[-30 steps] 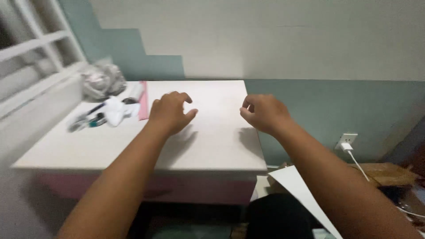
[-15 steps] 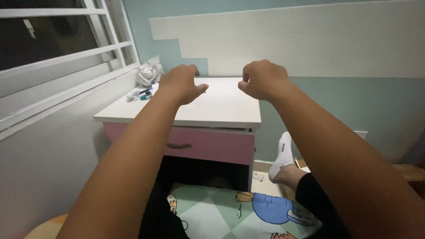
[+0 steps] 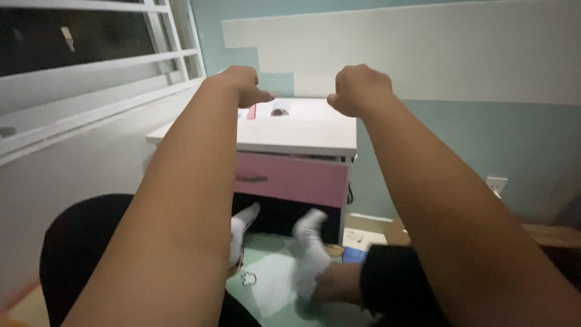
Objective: The person is mounting multiple white boards or panels onto a wall, smoothing them down with their hands to ensure they are flat and aligned.
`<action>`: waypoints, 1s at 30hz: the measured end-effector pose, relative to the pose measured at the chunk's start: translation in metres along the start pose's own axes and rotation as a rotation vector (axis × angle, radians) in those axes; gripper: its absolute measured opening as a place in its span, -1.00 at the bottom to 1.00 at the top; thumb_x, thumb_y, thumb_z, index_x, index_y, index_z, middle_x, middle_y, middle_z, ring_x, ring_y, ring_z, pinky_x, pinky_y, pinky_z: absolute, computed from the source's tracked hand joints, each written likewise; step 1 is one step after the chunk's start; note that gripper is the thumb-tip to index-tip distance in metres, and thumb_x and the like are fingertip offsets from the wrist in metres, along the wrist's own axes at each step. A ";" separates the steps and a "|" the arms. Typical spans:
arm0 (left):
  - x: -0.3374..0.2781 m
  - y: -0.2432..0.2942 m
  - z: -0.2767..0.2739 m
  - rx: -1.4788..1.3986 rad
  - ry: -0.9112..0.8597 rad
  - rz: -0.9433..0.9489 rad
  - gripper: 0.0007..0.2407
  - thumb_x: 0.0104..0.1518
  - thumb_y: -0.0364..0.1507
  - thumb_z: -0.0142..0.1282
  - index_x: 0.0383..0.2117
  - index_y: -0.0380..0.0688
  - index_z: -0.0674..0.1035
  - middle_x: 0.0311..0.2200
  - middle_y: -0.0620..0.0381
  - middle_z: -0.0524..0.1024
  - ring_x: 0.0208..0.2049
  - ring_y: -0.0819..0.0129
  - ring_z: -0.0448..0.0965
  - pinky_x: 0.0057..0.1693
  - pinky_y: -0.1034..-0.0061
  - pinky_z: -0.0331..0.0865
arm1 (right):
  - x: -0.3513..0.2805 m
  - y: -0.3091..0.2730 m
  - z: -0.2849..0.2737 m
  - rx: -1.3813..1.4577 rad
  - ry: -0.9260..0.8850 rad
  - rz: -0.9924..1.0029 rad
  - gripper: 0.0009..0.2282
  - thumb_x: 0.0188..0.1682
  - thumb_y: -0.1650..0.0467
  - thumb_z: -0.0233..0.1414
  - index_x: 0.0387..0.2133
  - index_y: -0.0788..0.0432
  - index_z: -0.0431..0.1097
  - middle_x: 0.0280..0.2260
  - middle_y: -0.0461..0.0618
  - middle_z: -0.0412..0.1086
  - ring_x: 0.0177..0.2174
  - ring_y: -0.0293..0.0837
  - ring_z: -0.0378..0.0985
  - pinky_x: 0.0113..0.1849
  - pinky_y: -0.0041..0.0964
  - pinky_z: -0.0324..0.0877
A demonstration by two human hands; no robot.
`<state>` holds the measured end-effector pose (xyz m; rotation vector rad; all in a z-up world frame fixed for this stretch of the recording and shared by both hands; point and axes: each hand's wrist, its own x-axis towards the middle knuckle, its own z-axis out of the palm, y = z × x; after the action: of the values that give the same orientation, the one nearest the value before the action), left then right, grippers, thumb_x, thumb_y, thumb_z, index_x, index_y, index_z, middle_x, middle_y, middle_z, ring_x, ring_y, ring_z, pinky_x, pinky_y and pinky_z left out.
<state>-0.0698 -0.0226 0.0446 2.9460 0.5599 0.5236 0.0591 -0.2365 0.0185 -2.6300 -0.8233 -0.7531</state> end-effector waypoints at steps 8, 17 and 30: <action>-0.040 0.016 0.003 -0.076 -0.003 -0.010 -0.44 0.31 -0.05 0.10 0.32 -0.15 0.49 0.27 -0.12 0.51 0.34 -0.08 0.45 0.40 0.00 0.26 | -0.025 -0.006 0.003 0.068 -0.047 0.012 -0.81 0.08 0.35 0.15 -0.16 0.19 0.65 -0.40 0.14 0.62 -0.36 0.18 0.72 -0.33 -0.01 0.48; -0.003 -0.014 0.034 -0.095 0.038 0.009 -0.34 0.33 0.17 -0.16 0.34 -0.07 0.45 0.26 -0.02 0.51 0.32 0.03 0.46 0.38 0.01 0.30 | -0.020 -0.026 0.014 0.122 -0.095 -0.039 -0.79 0.06 0.36 0.18 -0.17 0.27 0.63 -0.40 0.28 0.60 -0.36 0.27 0.71 -0.33 -0.01 0.47; 0.078 -0.049 0.069 -0.113 -0.044 0.005 -0.35 0.37 0.14 -0.18 0.42 -0.04 0.38 0.39 0.13 0.40 0.40 0.13 0.36 0.47 0.01 0.19 | 0.021 -0.020 0.067 0.029 -0.141 0.021 -0.75 0.07 0.35 0.17 -0.07 0.23 0.62 -0.30 0.19 0.63 -0.26 0.18 0.73 -0.24 0.07 0.58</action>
<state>0.0058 0.0496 -0.0032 2.8453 0.5013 0.4730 0.0882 -0.1842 -0.0232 -2.6859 -0.8350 -0.5518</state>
